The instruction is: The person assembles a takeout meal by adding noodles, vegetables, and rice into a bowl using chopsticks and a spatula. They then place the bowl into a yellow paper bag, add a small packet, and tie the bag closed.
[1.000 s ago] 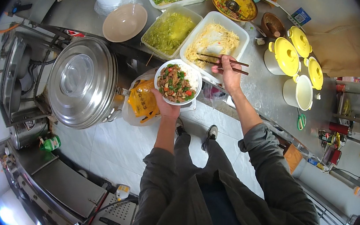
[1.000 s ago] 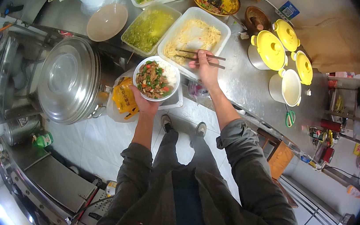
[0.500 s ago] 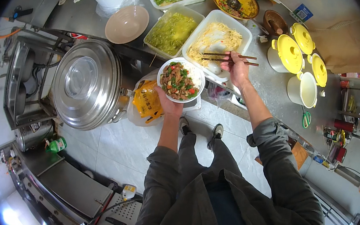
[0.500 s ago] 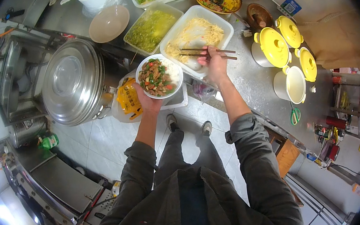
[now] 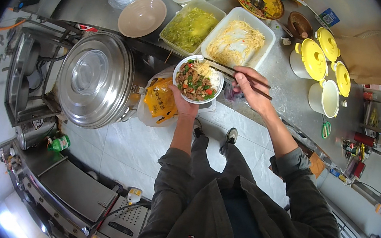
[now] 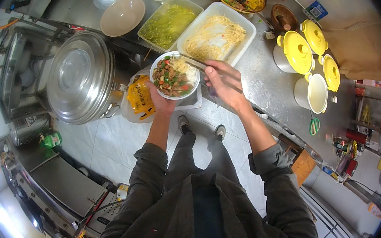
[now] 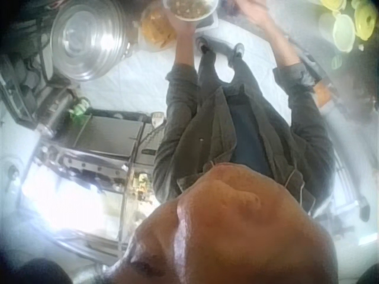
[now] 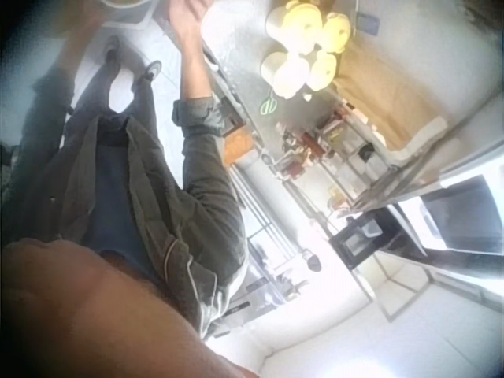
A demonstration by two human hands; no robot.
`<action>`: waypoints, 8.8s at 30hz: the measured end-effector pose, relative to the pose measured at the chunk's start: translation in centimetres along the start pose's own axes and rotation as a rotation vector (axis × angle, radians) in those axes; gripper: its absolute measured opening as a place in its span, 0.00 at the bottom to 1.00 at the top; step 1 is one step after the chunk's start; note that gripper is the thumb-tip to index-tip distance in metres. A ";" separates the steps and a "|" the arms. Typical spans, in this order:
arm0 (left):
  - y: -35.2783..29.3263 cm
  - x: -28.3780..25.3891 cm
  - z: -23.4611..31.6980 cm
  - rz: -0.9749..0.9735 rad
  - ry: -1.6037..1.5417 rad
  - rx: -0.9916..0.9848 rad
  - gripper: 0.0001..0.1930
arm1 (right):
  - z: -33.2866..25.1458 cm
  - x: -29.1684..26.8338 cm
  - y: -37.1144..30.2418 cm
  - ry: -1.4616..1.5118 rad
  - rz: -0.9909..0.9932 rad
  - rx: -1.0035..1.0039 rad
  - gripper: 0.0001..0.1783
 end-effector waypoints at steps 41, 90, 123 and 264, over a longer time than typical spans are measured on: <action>0.0 0.8 0.3 -0.050 0.059 0.015 0.41 | 8.6 -2.3 5.6 0.470 0.303 0.117 0.18; 1.1 -0.3 -0.3 -0.080 0.004 -0.009 0.45 | -1.8 1.5 -3.6 -0.368 0.193 -0.595 0.11; 0.9 -1.9 -0.2 -0.067 -0.075 -0.030 0.47 | 3.0 1.3 -6.6 0.249 0.346 -0.132 0.21; 2.6 3.1 11.8 -0.035 -0.140 0.322 0.45 | -3.3 10.1 -0.3 0.173 0.228 -0.293 0.13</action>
Point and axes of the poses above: each hand's wrist, its own y-axis towards the middle knuckle, its own x-axis out of the palm, z = x × y, the point moved 8 cm from there along y, towards the middle knuckle, and after that the axes turned 8 degrees about -y, right-handed, at the moved point
